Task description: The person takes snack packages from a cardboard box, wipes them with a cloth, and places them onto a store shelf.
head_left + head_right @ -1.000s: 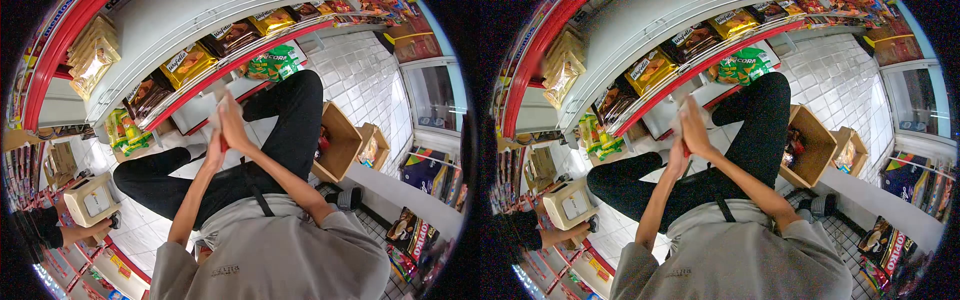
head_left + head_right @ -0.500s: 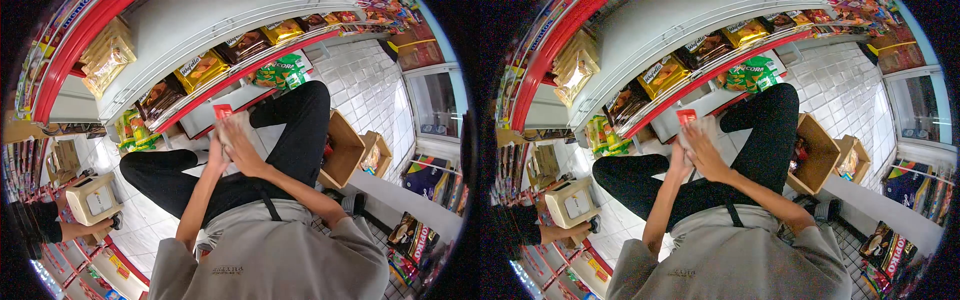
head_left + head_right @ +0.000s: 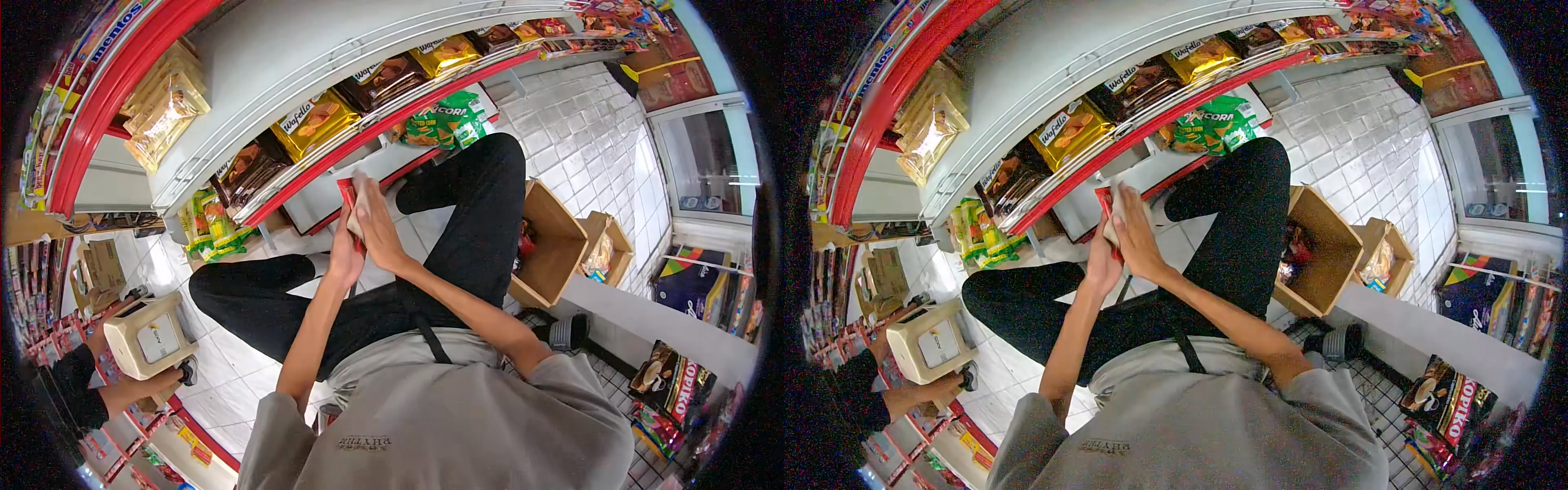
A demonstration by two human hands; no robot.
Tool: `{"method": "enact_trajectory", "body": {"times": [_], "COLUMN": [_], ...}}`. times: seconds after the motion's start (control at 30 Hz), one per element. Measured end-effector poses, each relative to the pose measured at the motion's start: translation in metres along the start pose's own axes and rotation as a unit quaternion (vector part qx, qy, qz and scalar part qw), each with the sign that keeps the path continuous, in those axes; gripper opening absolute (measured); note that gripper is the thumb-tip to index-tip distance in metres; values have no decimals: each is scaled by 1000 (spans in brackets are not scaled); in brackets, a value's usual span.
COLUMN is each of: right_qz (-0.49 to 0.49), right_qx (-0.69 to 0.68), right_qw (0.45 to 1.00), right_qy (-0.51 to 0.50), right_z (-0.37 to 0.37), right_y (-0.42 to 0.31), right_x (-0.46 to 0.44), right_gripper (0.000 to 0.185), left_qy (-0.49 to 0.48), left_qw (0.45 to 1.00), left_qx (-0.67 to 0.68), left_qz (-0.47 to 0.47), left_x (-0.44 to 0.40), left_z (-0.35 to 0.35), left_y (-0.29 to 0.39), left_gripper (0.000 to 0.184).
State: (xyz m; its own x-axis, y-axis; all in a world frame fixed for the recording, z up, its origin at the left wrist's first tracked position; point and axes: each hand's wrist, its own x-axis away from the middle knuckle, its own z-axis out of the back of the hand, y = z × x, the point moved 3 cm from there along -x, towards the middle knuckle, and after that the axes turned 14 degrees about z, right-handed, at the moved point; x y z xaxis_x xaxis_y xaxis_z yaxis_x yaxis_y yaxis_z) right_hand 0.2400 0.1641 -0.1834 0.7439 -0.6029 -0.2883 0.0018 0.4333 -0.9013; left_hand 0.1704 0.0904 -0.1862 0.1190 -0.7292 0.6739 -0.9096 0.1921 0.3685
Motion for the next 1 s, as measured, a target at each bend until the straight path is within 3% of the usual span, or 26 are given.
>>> {"method": "enact_trajectory", "body": {"times": [0.13,0.23,0.3,0.4,0.43,0.53,0.63,0.83,0.9,1.0], "right_qz": [-40,-89,-110,-150,-150,-84,-64,7,-44,-88], "right_qx": [-114,-202,-244,-111,-111,-49,-35,-38,-42,-58], "right_qw": [992,975,963,980,980,994,997,999,998,993], "right_qy": [33,26,18,-71,-71,-40,-20,27,-9,-50], "right_z": [-4,-15,-13,3,7,29,23,11,18,28], "right_y": [13,27,32,48,49,28,44,75,70,56], "right_x": [3,16,12,-11,-17,-39,-32,-19,-24,-27], "right_gripper": [68,63,61,51,51,47,48,48,47,49], "left_qy": [-5,115,137,184,162,119,72,89,112,86], "left_qw": [997,974,978,979,979,976,995,991,983,990], "left_qx": [-36,-114,-96,-60,-83,-126,-26,-46,-63,-61], "left_qz": [-70,-158,-128,-66,-88,-133,-63,-90,-129,-99], "left_x": [-10,-36,-33,-37,-44,-67,-80,-85,-86,-95], "left_z": [5,37,25,17,15,19,25,18,16,26], "left_y": [6,10,20,30,32,30,30,34,35,29], "left_gripper": [69,71,70,67,65,62,58,57,56,58]}}
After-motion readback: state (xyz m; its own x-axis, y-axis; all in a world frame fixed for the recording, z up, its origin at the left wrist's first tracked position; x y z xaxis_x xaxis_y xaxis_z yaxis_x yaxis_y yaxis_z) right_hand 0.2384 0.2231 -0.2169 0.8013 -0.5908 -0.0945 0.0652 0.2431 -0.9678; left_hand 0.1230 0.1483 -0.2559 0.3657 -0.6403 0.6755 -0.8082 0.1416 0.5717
